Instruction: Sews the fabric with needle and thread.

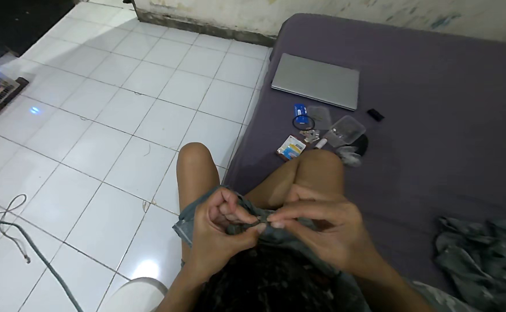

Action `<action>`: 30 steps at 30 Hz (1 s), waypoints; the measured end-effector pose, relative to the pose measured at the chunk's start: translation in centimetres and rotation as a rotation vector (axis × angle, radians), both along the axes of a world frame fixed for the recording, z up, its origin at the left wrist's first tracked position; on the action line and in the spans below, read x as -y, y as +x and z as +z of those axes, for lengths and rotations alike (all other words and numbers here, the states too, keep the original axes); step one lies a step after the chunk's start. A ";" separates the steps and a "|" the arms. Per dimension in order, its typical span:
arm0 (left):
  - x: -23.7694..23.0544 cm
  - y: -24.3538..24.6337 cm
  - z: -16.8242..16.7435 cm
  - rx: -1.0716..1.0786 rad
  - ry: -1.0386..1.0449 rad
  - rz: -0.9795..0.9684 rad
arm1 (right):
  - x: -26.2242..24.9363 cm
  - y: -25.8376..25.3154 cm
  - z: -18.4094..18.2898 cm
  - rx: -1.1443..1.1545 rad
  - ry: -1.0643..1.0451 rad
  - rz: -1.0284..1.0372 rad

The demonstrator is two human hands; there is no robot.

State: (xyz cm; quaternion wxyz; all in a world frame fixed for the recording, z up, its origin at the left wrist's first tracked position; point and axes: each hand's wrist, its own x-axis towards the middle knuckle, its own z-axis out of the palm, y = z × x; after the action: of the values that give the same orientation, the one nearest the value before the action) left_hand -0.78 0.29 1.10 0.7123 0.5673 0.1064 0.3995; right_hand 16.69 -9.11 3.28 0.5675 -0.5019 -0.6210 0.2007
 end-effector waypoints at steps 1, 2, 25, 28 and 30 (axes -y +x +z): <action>0.0 0.0 0.0 -0.001 -0.011 -0.008 | 0.0 0.1 0.1 -0.004 -0.009 0.006; 0.1 -0.1 0.0 -0.009 -0.024 -0.007 | 0.0 0.2 0.1 -0.003 -0.016 0.011; 0.0 0.0 0.6 -0.074 0.016 0.029 | 0.1 1.0 0.9 0.180 0.011 0.028; -0.3 -0.3 0.7 -0.092 0.030 -0.018 | -0.1 1.3 1.0 0.110 -0.039 0.087; -0.5 -0.4 0.6 -0.078 0.027 -0.071 | -0.3 1.7 0.9 0.032 -0.084 0.153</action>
State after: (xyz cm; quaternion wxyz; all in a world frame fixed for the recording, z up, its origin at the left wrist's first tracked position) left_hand -1.19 0.83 1.67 0.7136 0.5953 0.1086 0.3530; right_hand 18.38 -8.85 4.20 0.5189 -0.4797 -0.6575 0.2612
